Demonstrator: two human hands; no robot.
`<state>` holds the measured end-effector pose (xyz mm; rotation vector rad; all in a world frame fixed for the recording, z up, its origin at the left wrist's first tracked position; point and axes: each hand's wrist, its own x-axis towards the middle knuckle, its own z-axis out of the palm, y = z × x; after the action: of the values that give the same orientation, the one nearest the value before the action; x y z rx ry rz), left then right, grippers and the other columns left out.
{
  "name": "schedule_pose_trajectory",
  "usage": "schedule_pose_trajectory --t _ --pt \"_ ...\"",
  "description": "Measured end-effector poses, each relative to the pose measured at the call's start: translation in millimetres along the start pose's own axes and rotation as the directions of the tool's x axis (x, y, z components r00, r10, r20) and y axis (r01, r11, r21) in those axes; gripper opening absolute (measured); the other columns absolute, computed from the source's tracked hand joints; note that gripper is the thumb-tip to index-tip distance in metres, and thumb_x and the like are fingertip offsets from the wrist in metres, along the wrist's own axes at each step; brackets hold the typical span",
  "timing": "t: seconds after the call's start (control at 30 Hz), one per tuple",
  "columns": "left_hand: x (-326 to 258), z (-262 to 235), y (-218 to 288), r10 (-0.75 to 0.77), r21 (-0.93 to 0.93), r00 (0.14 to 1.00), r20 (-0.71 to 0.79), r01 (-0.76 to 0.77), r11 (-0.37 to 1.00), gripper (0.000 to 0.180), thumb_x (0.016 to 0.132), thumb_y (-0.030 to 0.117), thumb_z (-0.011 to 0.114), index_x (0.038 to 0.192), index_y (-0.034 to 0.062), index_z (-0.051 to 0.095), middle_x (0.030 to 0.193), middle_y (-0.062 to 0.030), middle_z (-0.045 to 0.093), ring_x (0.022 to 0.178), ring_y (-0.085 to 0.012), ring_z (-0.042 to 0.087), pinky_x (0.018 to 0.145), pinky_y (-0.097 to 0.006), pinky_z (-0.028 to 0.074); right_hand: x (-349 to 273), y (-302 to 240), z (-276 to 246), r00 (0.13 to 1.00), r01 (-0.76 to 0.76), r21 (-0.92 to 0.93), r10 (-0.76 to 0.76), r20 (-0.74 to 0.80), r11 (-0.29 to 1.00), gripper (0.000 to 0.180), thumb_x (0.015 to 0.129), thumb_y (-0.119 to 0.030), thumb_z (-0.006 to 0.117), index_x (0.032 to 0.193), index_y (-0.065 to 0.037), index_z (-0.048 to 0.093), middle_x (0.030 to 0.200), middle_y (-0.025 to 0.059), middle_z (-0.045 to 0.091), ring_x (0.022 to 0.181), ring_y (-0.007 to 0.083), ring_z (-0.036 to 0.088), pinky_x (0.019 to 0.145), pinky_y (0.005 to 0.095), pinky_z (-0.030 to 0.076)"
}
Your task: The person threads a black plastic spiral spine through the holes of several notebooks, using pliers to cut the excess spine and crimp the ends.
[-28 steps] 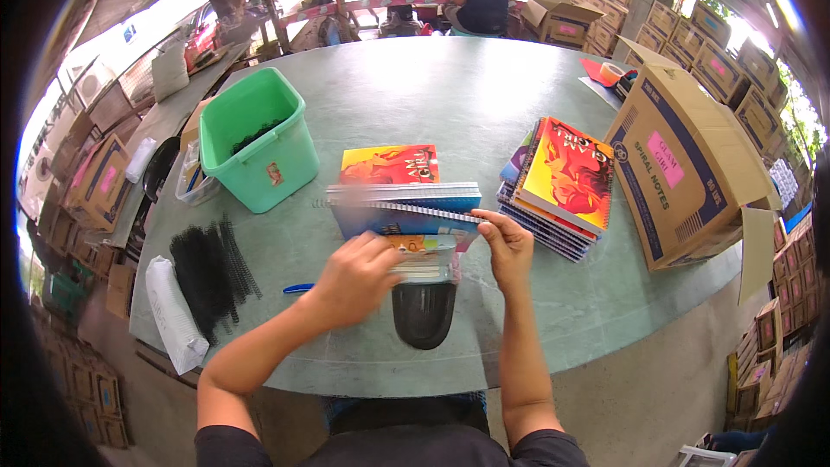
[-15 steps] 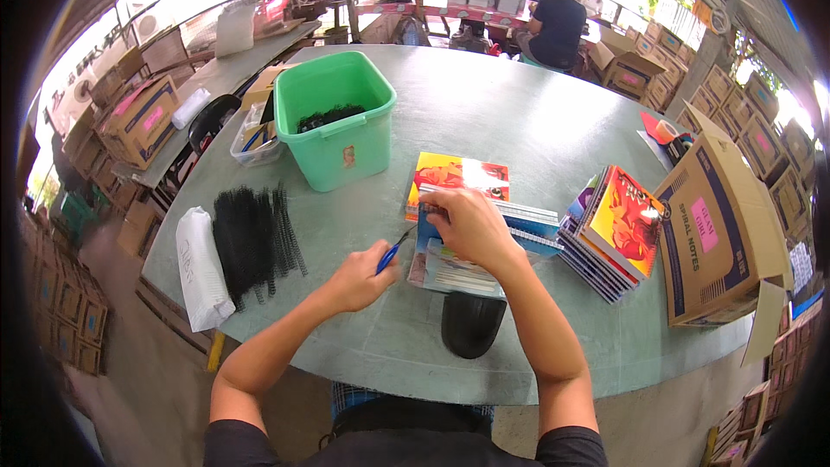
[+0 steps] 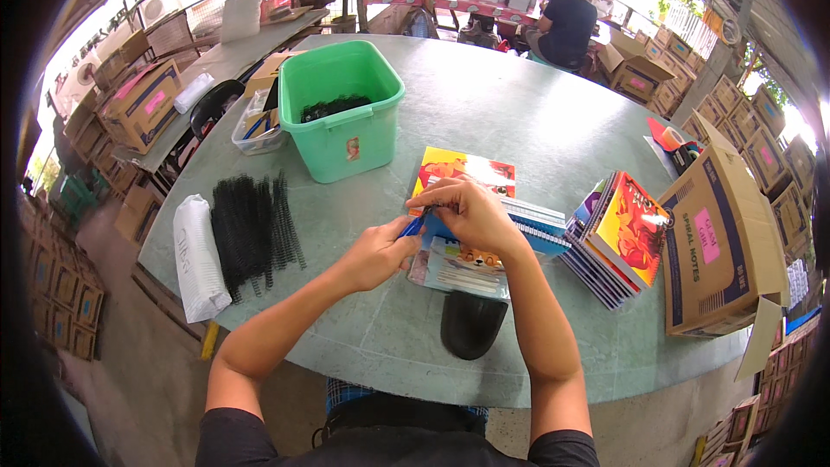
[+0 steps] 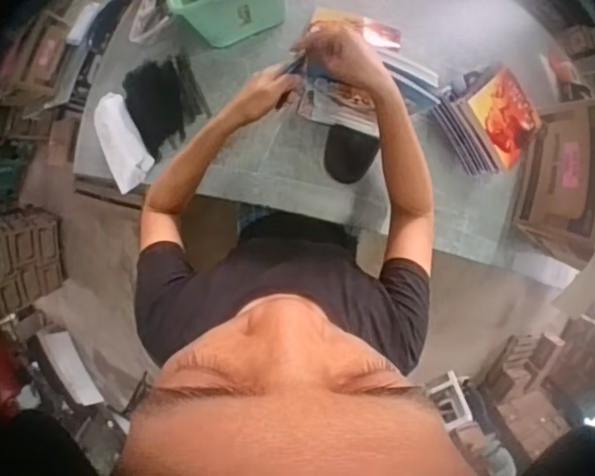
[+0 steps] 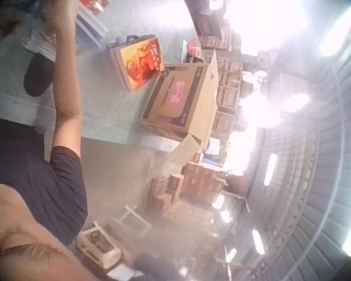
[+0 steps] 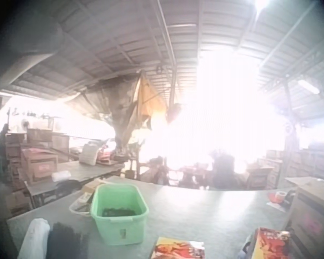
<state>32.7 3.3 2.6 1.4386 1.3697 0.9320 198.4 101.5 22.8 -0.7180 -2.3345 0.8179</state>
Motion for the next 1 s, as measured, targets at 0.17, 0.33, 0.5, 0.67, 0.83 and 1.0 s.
schedule_pose_trajectory --t 0.17,0.33,0.5,0.67,0.83,1.0 --pt "13 -4 -10 0.221 0.484 0.969 -0.107 -0.143 0.863 0.031 0.090 0.028 0.053 0.098 -0.0013 0.054 0.078 -0.0130 0.062 0.065 -0.0234 0.063 0.059 -0.038 0.048 -1 -3 5 0.980 0.017 -0.128 -0.042 -0.196 0.992 0.026 0.071 0.001 0.060 0.095 -0.004 0.070 0.105 0.0098 0.061 0.089 0.0245 0.062 0.079 0.0330 0.050" --pt "-1 -6 -1 -0.176 -0.297 0.965 0.196 0.229 0.927 0.035 0.095 0.033 0.045 0.102 -0.0009 0.052 0.080 -0.0122 0.063 0.063 -0.0270 0.063 0.057 -0.039 0.050 -2 -9 5 0.961 -0.140 -0.142 0.100 -0.257 0.980 0.018 0.070 -0.010 0.066 0.084 0.002 0.068 0.103 0.0123 0.055 0.093 0.0289 0.059 0.081 0.0379 0.049" --pt "0 -7 18 -0.240 -0.451 0.906 0.348 0.387 0.804 0.040 0.096 0.037 0.039 0.111 0.0014 0.047 0.083 -0.0114 0.062 0.066 -0.0218 0.062 0.057 -0.035 0.050 -6 -5 14 0.940 -0.143 -0.205 0.067 -0.336 0.968 0.022 0.064 -0.007 0.071 0.085 0.003 0.069 0.097 0.0117 0.057 0.082 0.0262 0.060 0.075 0.0342 0.050" --pt "-10 3 -2 -0.111 0.138 0.994 0.020 0.107 0.985 0.046 0.093 0.040 0.045 0.120 0.0021 0.046 0.095 -0.0158 0.062 0.079 -0.0230 0.061 0.070 -0.034 0.047 0 -18 1 0.974 -0.202 -0.148 0.182 -0.136 0.968 0.025 0.068 -0.010 0.072 0.090 0.000 0.069 0.103 0.0123 0.057 0.088 0.0258 0.061 0.077 0.0355 0.050" --pt "3 9 -17 -0.049 0.114 0.991 0.128 0.034 0.993 0.054 0.090 0.041 0.050 0.128 0.0022 0.044 0.108 -0.0204 0.059 0.095 -0.0317 0.058 0.085 -0.039 0.045 98 -30 -12 0.891 0.119 -0.208 -0.197 -0.410 0.971 0.036 0.071 -0.014 0.073 0.105 -0.005 0.066 0.122 0.0146 0.054 0.100 0.0296 0.059 0.084 0.0368 0.050" --pt "0 -29 -64 0.197 0.359 0.979 -0.053 -0.165 0.919 0.051 0.086 0.037 0.058 0.122 0.0010 0.051 0.112 -0.0187 0.060 0.102 -0.0277 0.058 0.088 -0.036 0.044 27 -29 -28 0.912 0.008 -0.499 -0.211 -0.352 0.866 0.042 0.072 -0.017 0.072 0.113 -0.010 0.062 0.128 0.0168 0.051 0.108 0.0335 0.054 0.091 0.0400 0.044"
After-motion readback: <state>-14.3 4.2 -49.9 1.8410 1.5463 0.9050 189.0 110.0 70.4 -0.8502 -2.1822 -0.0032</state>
